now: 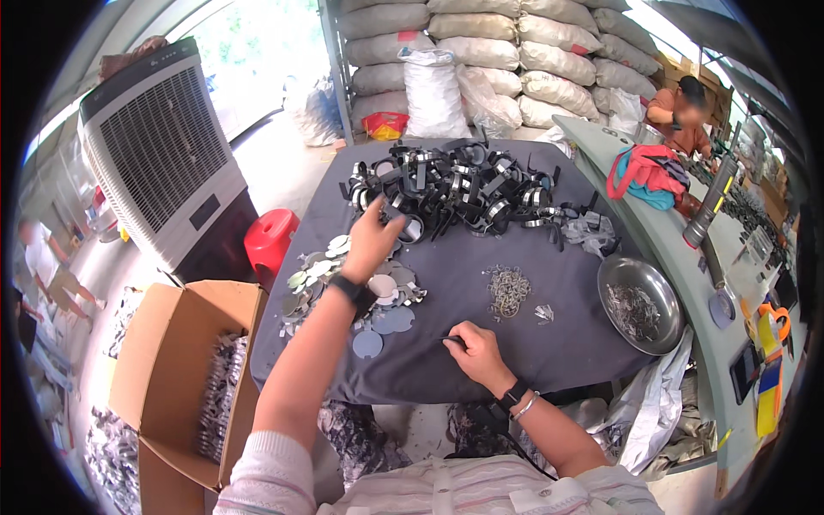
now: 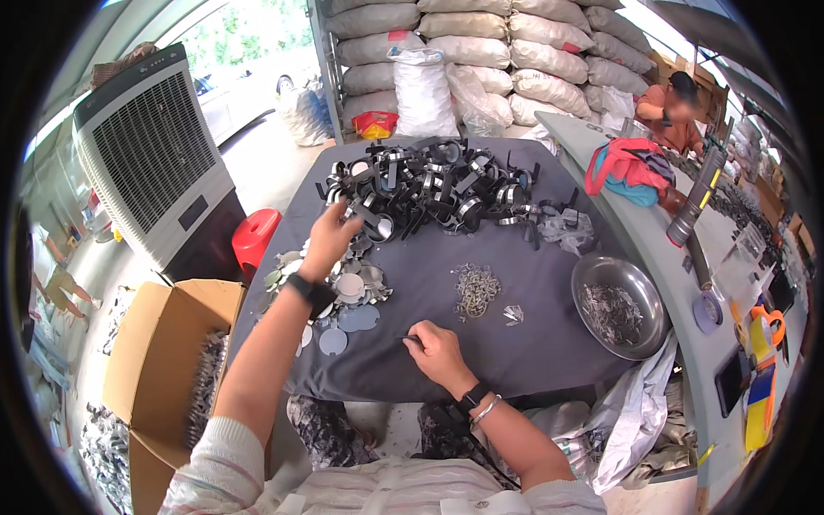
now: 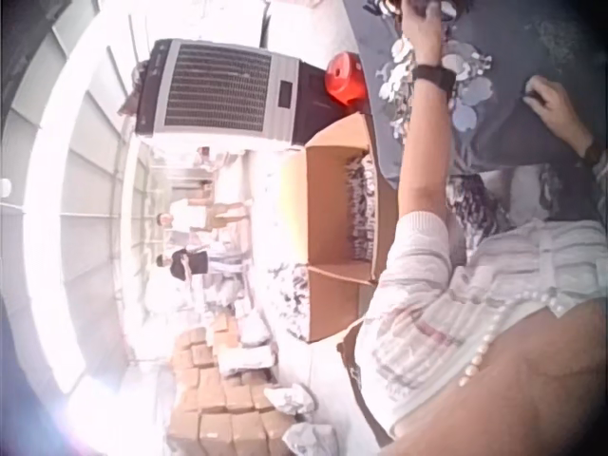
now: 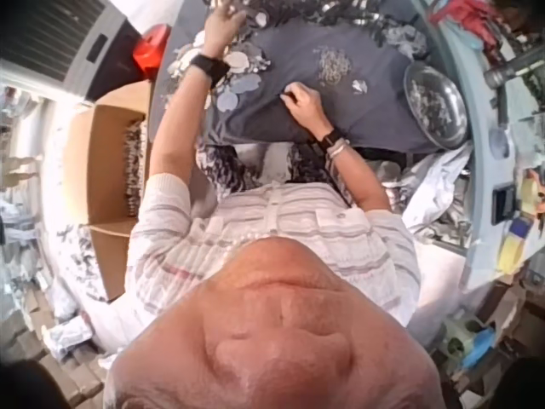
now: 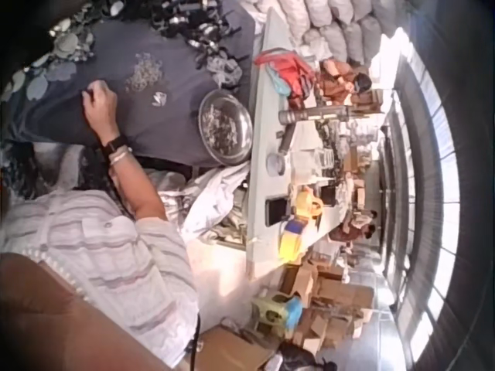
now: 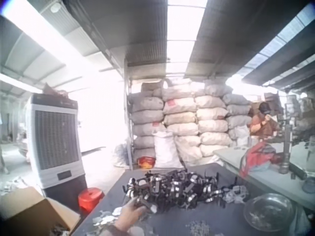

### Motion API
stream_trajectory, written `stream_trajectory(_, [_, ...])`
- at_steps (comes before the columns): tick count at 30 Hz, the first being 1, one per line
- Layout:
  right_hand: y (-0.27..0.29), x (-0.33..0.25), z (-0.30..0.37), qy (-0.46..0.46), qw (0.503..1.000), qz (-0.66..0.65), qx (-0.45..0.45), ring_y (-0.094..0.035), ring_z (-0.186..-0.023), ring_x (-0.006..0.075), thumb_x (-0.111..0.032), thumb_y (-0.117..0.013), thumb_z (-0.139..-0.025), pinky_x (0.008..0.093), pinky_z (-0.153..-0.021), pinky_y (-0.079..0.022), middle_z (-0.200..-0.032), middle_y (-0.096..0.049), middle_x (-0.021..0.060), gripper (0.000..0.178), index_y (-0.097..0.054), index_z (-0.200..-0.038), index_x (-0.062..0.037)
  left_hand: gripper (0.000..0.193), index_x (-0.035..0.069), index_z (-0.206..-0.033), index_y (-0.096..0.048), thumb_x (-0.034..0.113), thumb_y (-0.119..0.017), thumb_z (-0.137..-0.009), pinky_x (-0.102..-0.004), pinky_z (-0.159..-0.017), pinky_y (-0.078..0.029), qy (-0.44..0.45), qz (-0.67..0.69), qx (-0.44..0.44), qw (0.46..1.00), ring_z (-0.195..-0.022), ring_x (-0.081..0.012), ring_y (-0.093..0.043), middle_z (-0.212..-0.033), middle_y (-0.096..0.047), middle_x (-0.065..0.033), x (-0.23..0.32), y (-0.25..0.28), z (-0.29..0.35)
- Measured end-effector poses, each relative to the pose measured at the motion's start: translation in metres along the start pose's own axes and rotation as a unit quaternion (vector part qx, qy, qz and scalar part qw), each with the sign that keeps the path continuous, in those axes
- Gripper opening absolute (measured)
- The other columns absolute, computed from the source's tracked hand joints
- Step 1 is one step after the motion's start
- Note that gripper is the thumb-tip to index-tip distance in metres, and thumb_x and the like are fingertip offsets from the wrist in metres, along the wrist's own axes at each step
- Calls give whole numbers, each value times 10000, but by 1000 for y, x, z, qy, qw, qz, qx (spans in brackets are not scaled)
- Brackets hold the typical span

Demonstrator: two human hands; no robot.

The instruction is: The recorder is assembling small metal and plastic components, specifically connecting small pins or clips to circular plastic housings.

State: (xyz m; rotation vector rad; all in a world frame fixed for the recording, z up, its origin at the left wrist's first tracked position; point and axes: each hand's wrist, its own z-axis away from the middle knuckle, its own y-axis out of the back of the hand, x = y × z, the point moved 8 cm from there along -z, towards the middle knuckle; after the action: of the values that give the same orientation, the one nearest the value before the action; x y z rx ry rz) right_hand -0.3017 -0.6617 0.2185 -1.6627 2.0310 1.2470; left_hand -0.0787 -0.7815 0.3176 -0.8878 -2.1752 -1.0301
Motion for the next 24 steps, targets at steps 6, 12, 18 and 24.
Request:
stream_trajectory(6, [-1,-5,0,6,999,-40,5,-599,-585,259,-13,-669,-749,338,-531,-462,-700,-582,99,142,-538,-798,-35,274,-26,-1118,-615,34,-601,-851,-297,-823,-482,142,-52,254,955,-912,-158,-612,-1020,-660,-112,-104,245,224])
stream_trajectory(12, [4,-9,1,2,1000,-26,16,-595,-558,221,-12,-667,-772,309,-525,-465,-679,-581,95,128,-551,-824,-24,284,-50,-1085,-573,141,-557,-874,-350,-830,-469,412,-353,410,733,-883,-272,-615,-976,-651,-166,-116,418,581])
stream_trajectory(18, [-7,-3,-4,-6,999,-43,-14,-581,-564,147,-20,-658,-801,282,-527,-459,-654,-565,67,114,-554,-846,-8,238,-29,-1047,-582,122,-571,-863,-328,-697,-470,316,-328,444,772,-695,-237,-529,-772,-569,-99,-140,400,665])
stream_trajectory(24, [-7,-18,-12,14,999,-38,-34,-537,-551,132,-14,-653,-793,277,-530,-449,-647,-548,57,123,-554,-866,-13,278,27,-1064,-579,193,-597,-841,-303,-600,-467,460,-135,593,647,-674,-195,-542,-862,-617,-107,-154,424,781])
